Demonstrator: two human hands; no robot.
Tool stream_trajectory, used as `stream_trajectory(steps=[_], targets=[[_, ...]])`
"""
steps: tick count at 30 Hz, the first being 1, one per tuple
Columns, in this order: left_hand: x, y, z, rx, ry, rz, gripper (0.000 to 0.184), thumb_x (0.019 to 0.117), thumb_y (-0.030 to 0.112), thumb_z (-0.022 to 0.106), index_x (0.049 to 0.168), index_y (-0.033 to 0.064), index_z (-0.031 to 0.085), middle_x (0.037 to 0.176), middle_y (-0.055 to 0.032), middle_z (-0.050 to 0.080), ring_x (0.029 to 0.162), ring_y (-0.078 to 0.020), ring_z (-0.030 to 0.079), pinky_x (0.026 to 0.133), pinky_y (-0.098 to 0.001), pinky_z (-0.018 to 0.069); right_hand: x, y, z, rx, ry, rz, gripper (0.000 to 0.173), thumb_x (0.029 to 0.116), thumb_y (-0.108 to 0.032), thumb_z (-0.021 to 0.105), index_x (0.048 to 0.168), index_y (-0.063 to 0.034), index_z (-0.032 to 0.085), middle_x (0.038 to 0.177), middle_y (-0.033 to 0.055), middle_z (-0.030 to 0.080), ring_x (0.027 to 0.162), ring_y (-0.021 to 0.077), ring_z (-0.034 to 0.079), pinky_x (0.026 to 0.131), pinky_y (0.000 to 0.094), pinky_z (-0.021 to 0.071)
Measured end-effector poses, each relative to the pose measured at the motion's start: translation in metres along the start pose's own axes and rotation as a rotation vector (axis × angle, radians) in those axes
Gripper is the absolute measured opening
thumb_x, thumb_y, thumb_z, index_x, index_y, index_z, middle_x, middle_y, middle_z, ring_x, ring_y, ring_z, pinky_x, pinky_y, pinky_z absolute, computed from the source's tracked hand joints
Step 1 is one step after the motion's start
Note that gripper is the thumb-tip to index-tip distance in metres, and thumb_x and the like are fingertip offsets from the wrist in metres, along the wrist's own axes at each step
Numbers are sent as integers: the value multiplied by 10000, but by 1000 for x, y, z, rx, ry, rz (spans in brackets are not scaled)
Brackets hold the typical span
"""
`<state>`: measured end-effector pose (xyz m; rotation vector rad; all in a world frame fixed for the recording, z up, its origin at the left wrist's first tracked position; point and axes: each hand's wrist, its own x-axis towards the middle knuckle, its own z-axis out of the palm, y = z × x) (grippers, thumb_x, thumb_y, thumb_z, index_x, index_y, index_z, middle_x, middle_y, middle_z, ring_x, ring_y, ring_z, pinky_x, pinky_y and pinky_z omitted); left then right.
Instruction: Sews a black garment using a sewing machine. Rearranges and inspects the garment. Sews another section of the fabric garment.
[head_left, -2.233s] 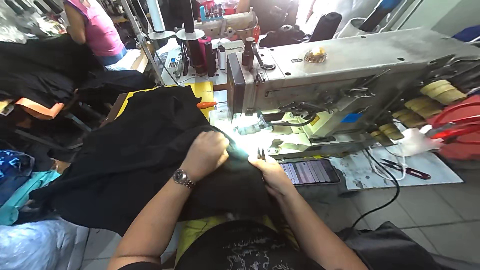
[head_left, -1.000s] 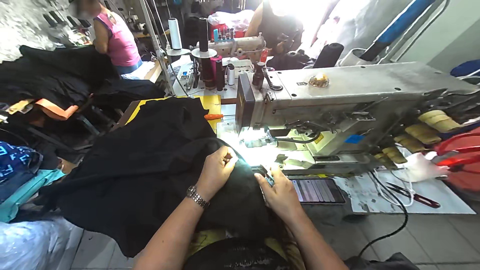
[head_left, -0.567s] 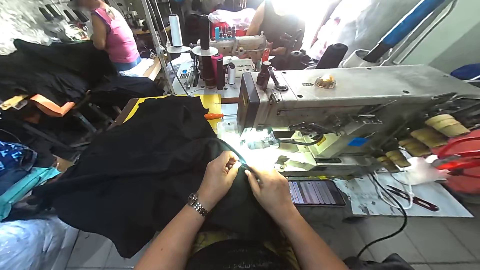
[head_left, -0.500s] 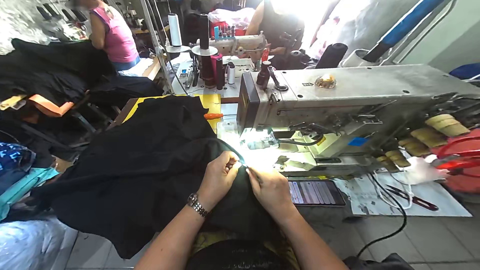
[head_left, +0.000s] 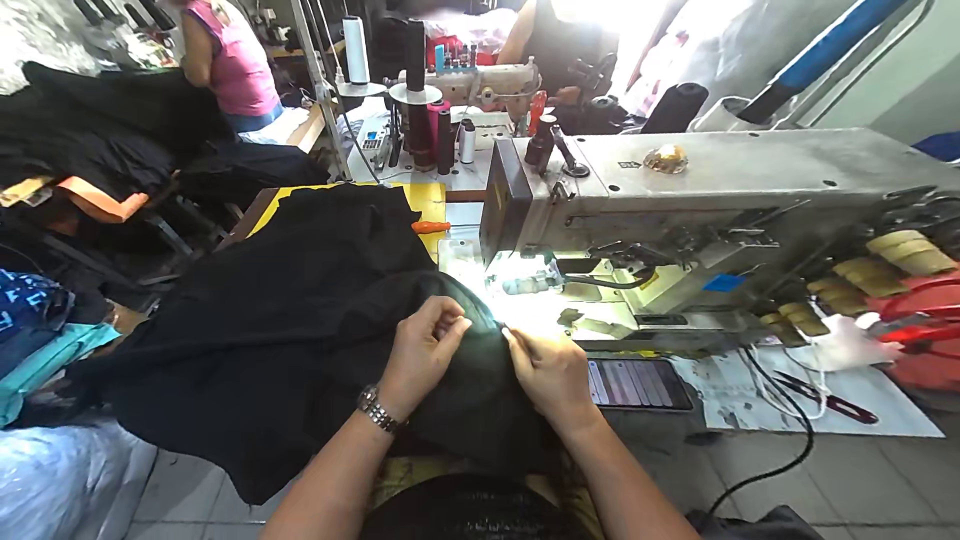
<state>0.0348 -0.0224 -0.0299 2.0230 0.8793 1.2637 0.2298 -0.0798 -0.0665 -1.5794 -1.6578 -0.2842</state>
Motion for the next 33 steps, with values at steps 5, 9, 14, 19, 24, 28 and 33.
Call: stream_trajectory(steps=[5,9,14,19,24,28,33], targets=[[-15,-15,-104,370,268,-77,183,988,166,654,1119,42,682,1007,-56,726,874,-127,713,791,-337,621,-10,6,-6,146,-18,216,314,896,-327,699,988,-31,747,949,132,717,794,236,699,688,411,589],[-28,-26,-182,796,576,-169,498,888,11,536,1383,-42,550,1569,-292,339,1441,-413,377,1156,-533,357,-26,8,2,246,-55,319,407,841,-410,768,1042,-57,740,996,96,724,885,195,699,769,399,586],[-8,-11,-58,483,63,-7,382,990,292,639,1263,29,686,1375,-163,609,1300,-273,571,1071,-454,496,-18,0,3,374,-196,446,223,890,-238,764,1018,-55,758,896,56,740,801,113,687,778,332,575],[22,-31,11,369,-186,23,257,988,306,646,1084,103,773,1042,-89,708,1041,-252,656,952,-433,534,-11,-1,-4,510,-287,501,109,923,-166,698,961,-83,757,871,-15,724,814,25,664,776,242,555],[21,-44,-75,362,132,-48,209,1016,237,635,1035,56,738,1000,-68,700,930,-151,685,860,-379,590,-10,12,-7,650,-297,509,87,934,-118,668,931,-77,744,835,-37,710,768,1,645,737,198,549],[-23,-54,-219,798,598,-225,387,1026,237,591,1306,-30,596,1278,-301,605,1183,-426,606,1013,-577,484,-12,16,-6,703,-306,469,87,922,-146,689,948,-83,743,872,-28,725,799,20,667,755,199,568],[-8,-41,-206,644,378,-239,678,949,81,559,1569,-9,299,1593,-275,334,1446,-406,394,1120,-577,408,-7,-8,-8,485,-329,457,250,846,-340,780,962,-120,753,824,-63,708,735,-3,640,701,223,551]])
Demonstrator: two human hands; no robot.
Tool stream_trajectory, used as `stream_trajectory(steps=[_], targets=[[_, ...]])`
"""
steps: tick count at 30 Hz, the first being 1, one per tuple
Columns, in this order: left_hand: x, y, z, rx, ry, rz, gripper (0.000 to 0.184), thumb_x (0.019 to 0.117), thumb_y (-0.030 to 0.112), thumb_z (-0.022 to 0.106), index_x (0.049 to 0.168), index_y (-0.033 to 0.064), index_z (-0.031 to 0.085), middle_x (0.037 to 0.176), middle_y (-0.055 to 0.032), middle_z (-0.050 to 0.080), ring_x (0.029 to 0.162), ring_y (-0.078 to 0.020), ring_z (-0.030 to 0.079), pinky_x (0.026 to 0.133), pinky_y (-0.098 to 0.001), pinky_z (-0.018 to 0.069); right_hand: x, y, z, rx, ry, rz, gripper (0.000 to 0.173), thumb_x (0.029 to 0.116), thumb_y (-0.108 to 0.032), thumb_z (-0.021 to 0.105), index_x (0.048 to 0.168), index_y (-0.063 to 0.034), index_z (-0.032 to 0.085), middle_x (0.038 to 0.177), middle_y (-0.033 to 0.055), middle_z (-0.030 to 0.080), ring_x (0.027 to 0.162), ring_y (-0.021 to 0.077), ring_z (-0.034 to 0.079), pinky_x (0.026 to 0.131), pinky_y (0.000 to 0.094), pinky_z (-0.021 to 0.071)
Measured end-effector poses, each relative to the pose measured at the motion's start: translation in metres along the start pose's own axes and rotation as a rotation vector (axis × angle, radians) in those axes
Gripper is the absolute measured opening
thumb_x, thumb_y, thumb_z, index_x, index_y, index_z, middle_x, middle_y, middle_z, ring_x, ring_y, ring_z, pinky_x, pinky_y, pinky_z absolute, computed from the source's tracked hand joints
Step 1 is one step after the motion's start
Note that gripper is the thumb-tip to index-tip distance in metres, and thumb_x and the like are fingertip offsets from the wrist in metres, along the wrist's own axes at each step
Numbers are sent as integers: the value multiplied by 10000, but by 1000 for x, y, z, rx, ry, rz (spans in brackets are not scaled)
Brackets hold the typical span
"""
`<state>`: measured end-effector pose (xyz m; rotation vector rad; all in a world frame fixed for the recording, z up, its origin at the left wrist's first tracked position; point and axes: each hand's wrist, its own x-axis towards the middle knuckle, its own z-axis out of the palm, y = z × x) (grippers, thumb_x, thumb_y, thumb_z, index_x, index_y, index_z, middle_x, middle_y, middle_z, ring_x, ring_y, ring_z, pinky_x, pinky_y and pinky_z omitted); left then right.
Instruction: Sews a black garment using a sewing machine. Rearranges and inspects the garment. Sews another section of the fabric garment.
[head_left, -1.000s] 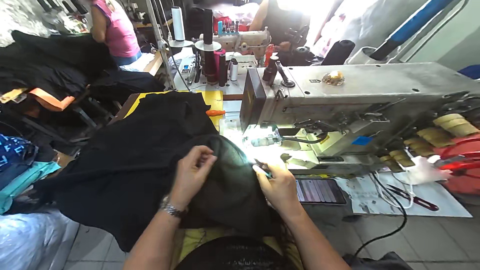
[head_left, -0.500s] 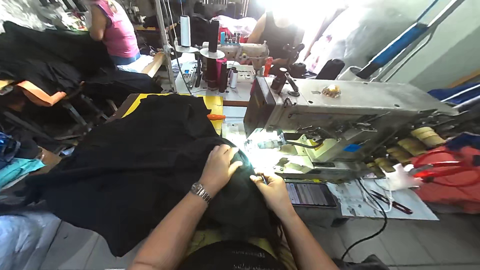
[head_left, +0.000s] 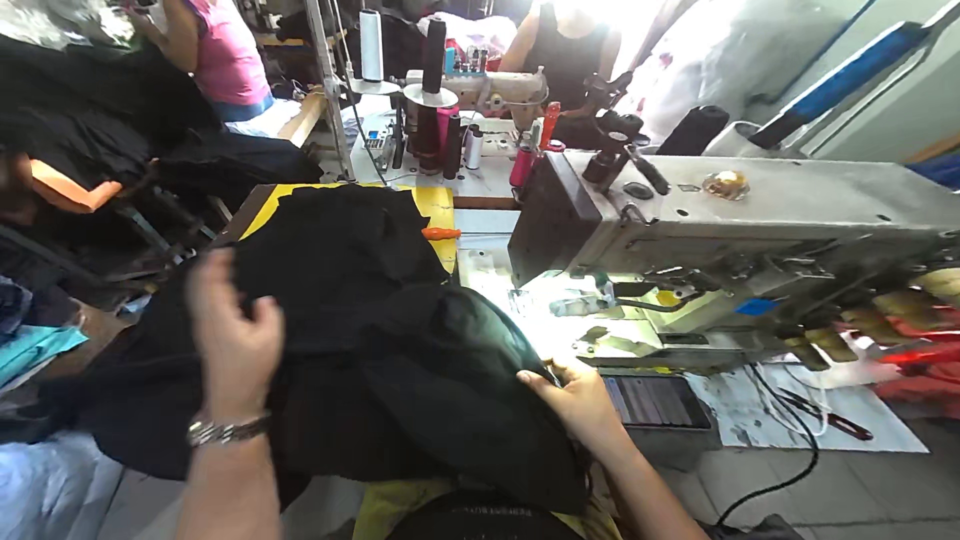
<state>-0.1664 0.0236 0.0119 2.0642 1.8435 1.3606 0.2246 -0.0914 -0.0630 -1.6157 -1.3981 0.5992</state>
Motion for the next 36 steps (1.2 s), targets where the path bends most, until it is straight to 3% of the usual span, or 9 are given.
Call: stream_trajectory(steps=[3,6,9,13,17,24,29,33,36], targets=[[14,42,70,-223,-334,348,356,1007,130,575,1342,23,627,1359,-152,631,1245,-258,619,1053,-468,515,-7,-20,1,-64,-86,-275,187,894,-257,759,1017,-117,750,909,-42,746,811,2,688,744,215,598],[14,86,115,-243,-739,759,336,957,201,688,1285,132,705,1366,-74,645,1305,-258,573,1106,-496,454,-20,-32,1,-127,-153,-539,146,913,-206,718,1032,-122,736,903,-4,738,827,61,700,755,248,603],[7,106,123,-178,-875,949,158,994,194,610,1051,117,735,1209,-74,688,1233,-283,594,1069,-519,450,-24,-28,-1,-122,-146,-601,125,932,-191,680,1039,-146,727,865,-8,716,802,69,689,724,240,591],[11,118,83,-40,-380,1060,127,1004,76,551,995,56,676,943,-115,707,924,-273,712,865,-451,584,-12,-18,-5,-298,92,-587,235,927,-174,614,1105,-152,765,864,7,731,773,117,699,687,290,593],[-14,123,82,68,24,1179,120,1020,48,525,1067,70,632,807,-99,602,743,-257,611,741,-384,524,4,-7,-6,-432,289,-596,271,906,-109,573,1076,-133,782,859,51,737,764,192,707,652,349,580],[-43,55,140,106,-391,900,263,977,56,568,1214,55,682,1018,-178,686,933,-333,701,806,-448,601,17,36,3,-429,284,-612,228,886,-129,615,1008,-105,806,868,69,776,789,233,747,686,409,602],[-59,63,139,38,-368,720,298,1019,252,574,1239,94,698,1145,-156,682,1043,-284,691,868,-419,594,18,39,-2,-420,251,-662,237,904,-144,617,1045,-105,803,879,73,776,791,228,747,688,393,602],[-54,78,137,-13,-324,720,239,1036,192,559,1152,90,741,1107,-121,706,1020,-247,706,861,-396,602,16,33,-5,-432,254,-682,259,896,-108,595,1053,-104,800,876,76,775,780,240,746,668,406,593],[-38,90,118,-96,-339,615,272,1038,250,540,1057,106,770,1181,-66,704,1115,-227,650,964,-422,536,11,24,-4,-387,259,-629,229,890,-91,603,1016,-102,794,858,74,765,771,240,738,666,411,597]])
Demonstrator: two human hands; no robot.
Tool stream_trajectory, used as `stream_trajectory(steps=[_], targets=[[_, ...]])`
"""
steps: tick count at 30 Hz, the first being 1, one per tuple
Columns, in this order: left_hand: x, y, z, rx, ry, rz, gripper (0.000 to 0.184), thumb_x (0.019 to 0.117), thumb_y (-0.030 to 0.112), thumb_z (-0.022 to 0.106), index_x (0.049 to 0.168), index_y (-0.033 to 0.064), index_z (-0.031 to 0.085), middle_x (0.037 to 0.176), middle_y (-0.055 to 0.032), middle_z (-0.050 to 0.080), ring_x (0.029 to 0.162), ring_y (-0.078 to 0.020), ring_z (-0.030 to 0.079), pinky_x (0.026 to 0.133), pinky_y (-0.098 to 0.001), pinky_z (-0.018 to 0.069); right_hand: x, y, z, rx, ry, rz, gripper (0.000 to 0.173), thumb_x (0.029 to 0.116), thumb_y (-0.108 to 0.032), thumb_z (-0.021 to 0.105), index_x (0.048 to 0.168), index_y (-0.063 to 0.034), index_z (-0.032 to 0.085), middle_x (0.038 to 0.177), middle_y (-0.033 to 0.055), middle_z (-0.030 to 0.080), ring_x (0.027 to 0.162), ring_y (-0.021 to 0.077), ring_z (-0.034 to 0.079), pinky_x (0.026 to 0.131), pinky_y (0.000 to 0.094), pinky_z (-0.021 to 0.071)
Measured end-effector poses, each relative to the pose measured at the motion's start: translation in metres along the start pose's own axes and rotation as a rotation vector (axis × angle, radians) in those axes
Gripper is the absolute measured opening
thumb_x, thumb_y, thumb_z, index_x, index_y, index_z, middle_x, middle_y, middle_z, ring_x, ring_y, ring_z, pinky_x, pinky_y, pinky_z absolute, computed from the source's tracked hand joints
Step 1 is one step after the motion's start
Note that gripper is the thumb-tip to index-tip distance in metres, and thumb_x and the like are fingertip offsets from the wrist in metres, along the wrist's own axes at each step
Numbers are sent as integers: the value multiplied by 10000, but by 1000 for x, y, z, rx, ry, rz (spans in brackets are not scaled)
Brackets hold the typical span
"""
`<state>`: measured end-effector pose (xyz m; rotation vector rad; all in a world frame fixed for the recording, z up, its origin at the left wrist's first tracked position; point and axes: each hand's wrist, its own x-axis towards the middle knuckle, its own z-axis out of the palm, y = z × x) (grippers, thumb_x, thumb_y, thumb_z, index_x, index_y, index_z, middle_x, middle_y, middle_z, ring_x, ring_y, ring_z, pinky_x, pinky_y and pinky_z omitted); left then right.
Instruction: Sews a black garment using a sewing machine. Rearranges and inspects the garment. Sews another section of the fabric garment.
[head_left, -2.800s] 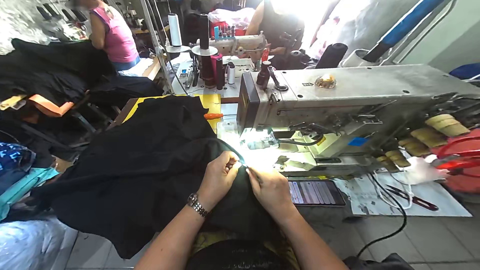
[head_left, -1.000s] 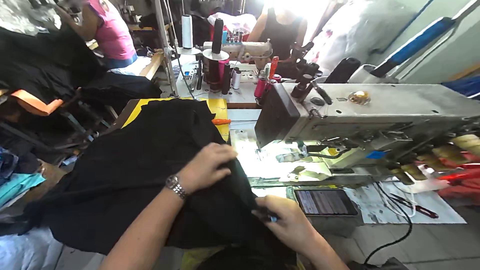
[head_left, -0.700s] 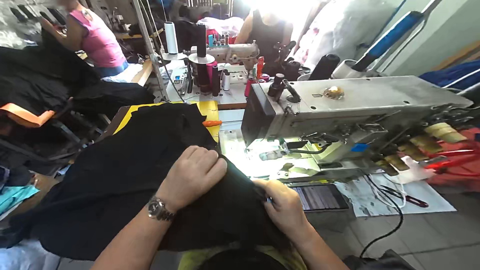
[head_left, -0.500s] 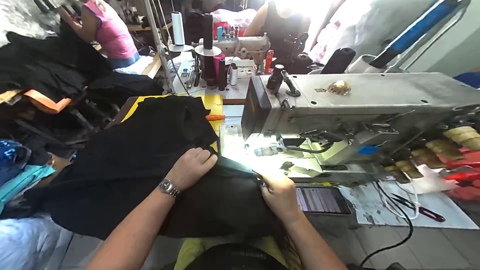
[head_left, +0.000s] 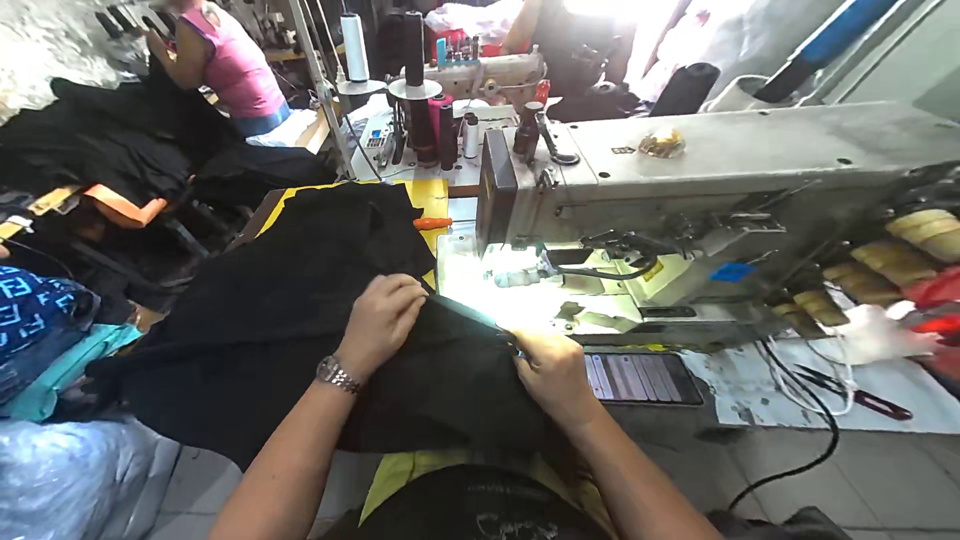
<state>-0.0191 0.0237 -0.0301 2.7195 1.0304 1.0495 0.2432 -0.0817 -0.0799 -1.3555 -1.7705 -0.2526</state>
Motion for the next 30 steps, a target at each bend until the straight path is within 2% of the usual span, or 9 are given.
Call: stream_trajectory(steps=[3,6,12,15,20,23,26,28,30], targets=[[19,15,-41,-178,-47,-96,291,1037,223,486,1037,59,727,1150,-50,689,1129,-170,614,1004,-397,493,5,-17,-8,179,-151,189,185,914,-125,660,1036,-95,797,936,80,776,867,218,753,782,428,615],[42,23,-87,-344,-122,-88,220,1048,192,493,1001,60,662,837,-1,627,728,-50,584,667,-244,513,14,-24,-22,613,-381,430,152,956,-198,689,1050,-109,768,956,-25,751,885,22,687,835,233,568],[94,19,-134,-69,-53,173,210,935,294,725,938,85,751,885,-39,669,866,-152,633,811,-369,521,-6,-40,-47,1330,-387,515,51,915,-129,748,966,-132,753,845,-63,741,752,4,678,710,211,584],[111,15,-98,-133,-168,80,191,894,251,782,930,65,757,921,-92,682,902,-216,653,839,-438,546,-32,-47,-40,1313,-360,641,110,965,-109,680,1059,-68,720,919,6,741,821,65,697,773,267,601],[104,-6,4,-119,-385,-41,188,1016,146,605,1072,41,751,1083,-183,661,1037,-317,655,930,-513,543,-73,-33,-17,1030,-441,918,195,1042,-114,548,1179,-38,666,1010,59,730,902,116,709,838,307,599],[96,-11,28,-153,-327,-33,226,1043,131,539,1112,36,732,1121,-174,681,1086,-310,664,956,-526,535,-74,-21,-22,875,-459,812,250,1071,-135,489,1225,-58,671,1102,24,727,967,63,694,888,254,576],[92,-7,22,-169,-284,7,234,1054,130,525,1099,30,732,1106,-131,727,1088,-257,689,997,-487,524,-60,-15,-21,657,-315,643,293,1078,-188,458,1217,-71,687,1009,14,735,746,55,681,641,223,579],[90,-4,12,-147,-256,46,200,1034,136,561,1057,54,742,1016,-108,720,1009,-244,691,935,-475,544,-46,-10,-15,476,-204,488,296,1059,-260,529,1204,-81,715,1047,8,743,898,44,696,813,240,586],[87,3,-4,-162,-274,65,166,1012,148,610,1057,65,747,997,-101,701,980,-237,677,911,-453,549,-28,-14,-8,439,-194,452,338,989,-339,653,1214,-94,713,998,-7,743,888,49,695,820,275,589]])
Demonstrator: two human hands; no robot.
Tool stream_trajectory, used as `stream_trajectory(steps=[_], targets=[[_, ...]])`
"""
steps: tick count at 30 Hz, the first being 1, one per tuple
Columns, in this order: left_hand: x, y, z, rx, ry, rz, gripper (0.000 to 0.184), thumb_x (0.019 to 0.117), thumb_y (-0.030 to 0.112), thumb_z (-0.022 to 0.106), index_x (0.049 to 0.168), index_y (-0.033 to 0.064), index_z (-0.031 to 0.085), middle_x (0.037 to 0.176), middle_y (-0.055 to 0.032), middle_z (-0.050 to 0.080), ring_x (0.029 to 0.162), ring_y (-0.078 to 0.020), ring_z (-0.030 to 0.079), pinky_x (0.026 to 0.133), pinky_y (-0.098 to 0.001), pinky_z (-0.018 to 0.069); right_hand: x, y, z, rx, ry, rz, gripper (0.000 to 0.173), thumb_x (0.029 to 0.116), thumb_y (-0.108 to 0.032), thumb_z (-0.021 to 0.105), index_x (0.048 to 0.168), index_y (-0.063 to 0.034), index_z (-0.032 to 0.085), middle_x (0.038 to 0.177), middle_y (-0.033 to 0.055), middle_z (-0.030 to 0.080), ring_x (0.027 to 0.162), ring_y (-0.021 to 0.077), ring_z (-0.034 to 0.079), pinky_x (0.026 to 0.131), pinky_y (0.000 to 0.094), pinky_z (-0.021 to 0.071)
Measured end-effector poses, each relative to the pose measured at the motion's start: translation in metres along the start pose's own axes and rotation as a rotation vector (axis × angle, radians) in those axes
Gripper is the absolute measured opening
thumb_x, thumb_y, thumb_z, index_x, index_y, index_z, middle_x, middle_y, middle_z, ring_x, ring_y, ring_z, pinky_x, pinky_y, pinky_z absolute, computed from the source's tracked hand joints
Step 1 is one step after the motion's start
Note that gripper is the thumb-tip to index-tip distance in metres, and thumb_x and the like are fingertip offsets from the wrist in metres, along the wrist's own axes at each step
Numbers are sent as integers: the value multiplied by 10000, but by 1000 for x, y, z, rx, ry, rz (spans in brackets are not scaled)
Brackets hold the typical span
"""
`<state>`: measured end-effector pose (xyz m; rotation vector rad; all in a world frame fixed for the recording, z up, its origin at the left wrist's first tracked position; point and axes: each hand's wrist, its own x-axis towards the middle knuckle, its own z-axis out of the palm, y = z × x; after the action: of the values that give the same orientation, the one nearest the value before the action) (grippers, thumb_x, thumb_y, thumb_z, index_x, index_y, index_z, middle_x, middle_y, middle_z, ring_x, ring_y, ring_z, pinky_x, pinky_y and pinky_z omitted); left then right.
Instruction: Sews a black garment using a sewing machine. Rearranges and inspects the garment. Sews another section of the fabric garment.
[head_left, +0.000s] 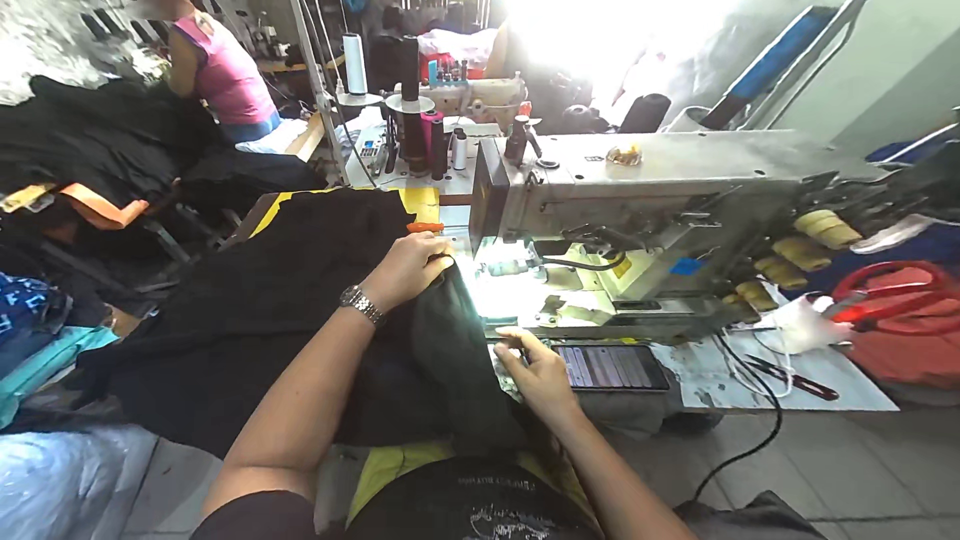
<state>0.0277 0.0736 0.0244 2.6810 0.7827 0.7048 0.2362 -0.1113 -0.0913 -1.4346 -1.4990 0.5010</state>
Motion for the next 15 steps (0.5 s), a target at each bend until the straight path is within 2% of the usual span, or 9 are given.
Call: stream_trajectory(steps=[2,3,6,8,9,11,12,13,15], targets=[[-8,10,-16,-23,-60,53,122,965,158,694,1026,71,755,968,-77,699,949,-210,668,898,-423,549,9,-9,10,-35,-87,18,356,928,-338,733,1200,-109,715,915,-13,733,791,72,680,748,298,584],[-13,13,-23,19,-109,94,102,927,178,745,978,90,756,926,-53,699,920,-197,666,897,-428,545,11,-13,13,-76,-111,6,293,927,-284,727,1150,-95,732,922,15,740,796,104,689,762,326,588],[-32,16,-51,331,-366,117,220,911,358,760,880,140,764,868,-30,688,949,-245,648,956,-557,453,8,-27,6,-213,60,-189,149,888,-152,687,987,-60,749,880,56,739,786,148,711,728,352,608],[-50,8,-66,494,-475,101,341,929,464,698,772,167,755,922,-30,673,1057,-276,615,983,-591,420,5,-40,-13,-261,189,-332,142,878,-141,666,964,-56,740,851,52,726,756,124,692,692,298,593],[-59,6,-75,558,-513,43,349,923,483,693,770,178,767,1038,-32,692,1184,-299,585,1045,-632,390,1,-50,-23,-275,229,-392,143,898,-148,657,973,-54,736,848,51,723,751,105,683,693,259,586],[-70,4,-95,653,-522,-154,254,881,387,774,875,136,807,1279,-92,677,1371,-390,483,1121,-751,274,-9,-69,-39,-303,300,-495,164,940,-179,632,964,-49,729,813,59,715,726,95,665,676,215,558],[-72,2,-106,688,-488,-238,198,874,305,793,934,117,813,1312,-129,665,1383,-433,465,1118,-789,231,-14,-77,-44,-311,315,-532,175,959,-192,620,957,-50,721,795,62,707,709,94,654,665,200,543],[-74,-3,-116,719,-438,-292,150,881,218,782,978,107,811,1293,-162,672,1355,-470,480,1102,-816,207,-18,-81,-45,-318,319,-560,174,962,-196,614,947,-55,714,778,61,699,689,94,644,649,192,533],[-77,-14,-130,788,-311,-296,130,896,109,732,1008,124,796,1172,-158,711,1216,-468,582,1070,-803,263,-20,-79,-39,-325,287,-569,153,947,-182,621,934,-58,710,762,56,693,669,99,634,629,196,523]])
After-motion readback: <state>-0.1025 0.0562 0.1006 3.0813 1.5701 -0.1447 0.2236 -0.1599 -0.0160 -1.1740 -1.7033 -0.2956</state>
